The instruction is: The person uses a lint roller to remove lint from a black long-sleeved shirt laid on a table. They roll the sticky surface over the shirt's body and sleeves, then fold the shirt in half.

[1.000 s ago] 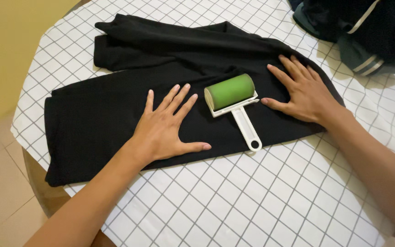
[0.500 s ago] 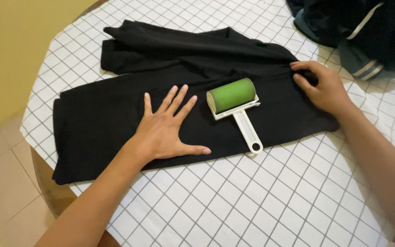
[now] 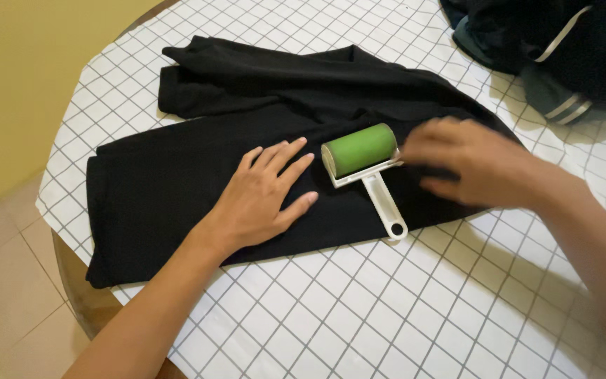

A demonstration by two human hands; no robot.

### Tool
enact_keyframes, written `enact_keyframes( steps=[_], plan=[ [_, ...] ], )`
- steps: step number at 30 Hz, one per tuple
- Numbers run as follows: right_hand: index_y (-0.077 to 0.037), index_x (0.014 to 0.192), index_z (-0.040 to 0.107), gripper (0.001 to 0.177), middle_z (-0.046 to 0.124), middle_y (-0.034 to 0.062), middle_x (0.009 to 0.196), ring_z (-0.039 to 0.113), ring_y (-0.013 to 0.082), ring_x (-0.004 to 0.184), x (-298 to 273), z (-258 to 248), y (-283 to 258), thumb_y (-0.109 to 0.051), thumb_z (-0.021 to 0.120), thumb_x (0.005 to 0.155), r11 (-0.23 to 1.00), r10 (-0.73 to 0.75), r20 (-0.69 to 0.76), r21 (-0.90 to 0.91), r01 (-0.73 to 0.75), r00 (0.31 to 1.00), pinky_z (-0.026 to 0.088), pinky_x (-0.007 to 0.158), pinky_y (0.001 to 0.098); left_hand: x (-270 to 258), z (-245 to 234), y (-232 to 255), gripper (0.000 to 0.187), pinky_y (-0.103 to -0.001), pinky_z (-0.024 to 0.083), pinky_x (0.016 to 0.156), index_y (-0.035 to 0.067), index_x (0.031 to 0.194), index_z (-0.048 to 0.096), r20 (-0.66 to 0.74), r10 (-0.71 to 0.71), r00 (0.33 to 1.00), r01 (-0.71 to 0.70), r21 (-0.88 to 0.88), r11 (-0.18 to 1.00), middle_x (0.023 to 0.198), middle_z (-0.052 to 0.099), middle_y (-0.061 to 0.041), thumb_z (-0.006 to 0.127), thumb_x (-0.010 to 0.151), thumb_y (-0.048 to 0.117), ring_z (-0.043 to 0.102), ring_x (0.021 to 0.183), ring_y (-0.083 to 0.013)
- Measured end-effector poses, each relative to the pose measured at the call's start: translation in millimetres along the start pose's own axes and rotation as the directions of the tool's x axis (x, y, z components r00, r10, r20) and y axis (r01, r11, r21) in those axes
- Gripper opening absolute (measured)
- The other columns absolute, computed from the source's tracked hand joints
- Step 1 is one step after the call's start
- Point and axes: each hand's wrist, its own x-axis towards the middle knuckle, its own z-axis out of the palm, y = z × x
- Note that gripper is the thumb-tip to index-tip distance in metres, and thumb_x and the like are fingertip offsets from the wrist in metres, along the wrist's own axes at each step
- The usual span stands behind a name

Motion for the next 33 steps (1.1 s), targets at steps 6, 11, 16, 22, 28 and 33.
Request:
enact_keyframes(
  steps=[6,11,16,22,28,33],
  plan=[
    [-0.033,0.132,0.071,0.069,0.058,0.0032,0.140,0.053,0.0224,0.129,-3.1,0.1,-57.2,0.000,0.075,0.071,0.966,-0.211,0.226,-0.102,0.239,0.951,0.046,0.102,0.0417,-1.9,3.5,-6.4,0.047,-0.048,0.035,0.118,0.004,0.139,0.060,-0.034,0.040,0.999,-0.040,0.017,0.999,0.153,0.051,-0.014,0.058,0.101,0.033,0.045,0.143,-0.0310],
    [-0.032,0.128,0.070,0.064,0.057,0.0091,0.142,0.049,0.0308,0.134,2.0,11.9,-51.9,-0.017,0.081,0.067,0.950,-0.301,0.022,-0.074,0.302,0.953,0.044,0.105,0.0496,6.8,4.2,-8.3,0.050,-0.053,0.035,0.107,0.005,0.136,0.059,0.077,0.050,0.996,-0.057,0.092,0.994,0.150,0.048,-0.017,0.060,0.097,0.036,0.043,0.140,-0.0364],
    [-0.024,0.122,0.062,0.054,0.062,0.0057,0.138,0.056,0.0289,0.129,1.7,36.6,-40.9,-0.012,0.077,0.072,0.931,-0.349,-0.268,0.014,0.365,0.898,0.050,0.101,0.0457,28.0,-14.1,-11.8,0.041,-0.051,0.045,0.094,0.007,0.125,0.065,0.315,-0.023,0.949,-0.003,0.082,0.997,0.146,0.052,-0.013,0.062,0.094,0.033,0.051,0.128,-0.0323],
    [-0.014,0.122,0.059,0.046,0.069,0.0045,0.132,0.071,0.0232,0.115,5.7,42.6,-28.5,0.004,0.073,0.082,0.879,-0.171,-0.486,0.317,0.356,0.857,0.060,0.093,0.0365,38.1,6.6,-6.3,0.029,-0.043,0.049,0.086,0.006,0.116,0.069,0.066,-0.039,0.997,0.028,0.159,0.987,0.125,0.065,-0.011,0.064,0.098,0.028,0.059,0.111,-0.0291],
    [-0.008,0.116,0.064,0.041,0.068,0.0125,0.128,0.069,0.0283,0.116,15.5,55.0,-32.8,0.009,0.068,0.079,0.896,-0.196,-0.549,0.237,0.376,0.812,0.061,0.094,0.0381,23.1,28.8,-21.2,0.046,-0.045,0.045,0.102,0.002,0.131,0.066,-0.170,0.089,0.981,-0.059,0.172,0.983,0.145,0.059,-0.016,0.057,0.099,0.033,0.055,0.127,-0.0323],
    [-0.008,0.109,0.063,0.029,0.075,0.0120,0.110,0.074,0.0211,0.096,6.4,63.5,-29.3,0.009,0.069,0.087,0.882,-0.124,-0.659,0.269,0.387,0.742,0.062,0.075,0.0308,21.5,32.3,-24.9,0.058,-0.052,0.026,0.117,0.005,0.148,0.050,0.035,-0.009,0.999,0.006,0.092,0.996,0.161,0.038,-0.014,0.046,0.101,0.040,0.033,0.148,-0.0330]
  ],
)
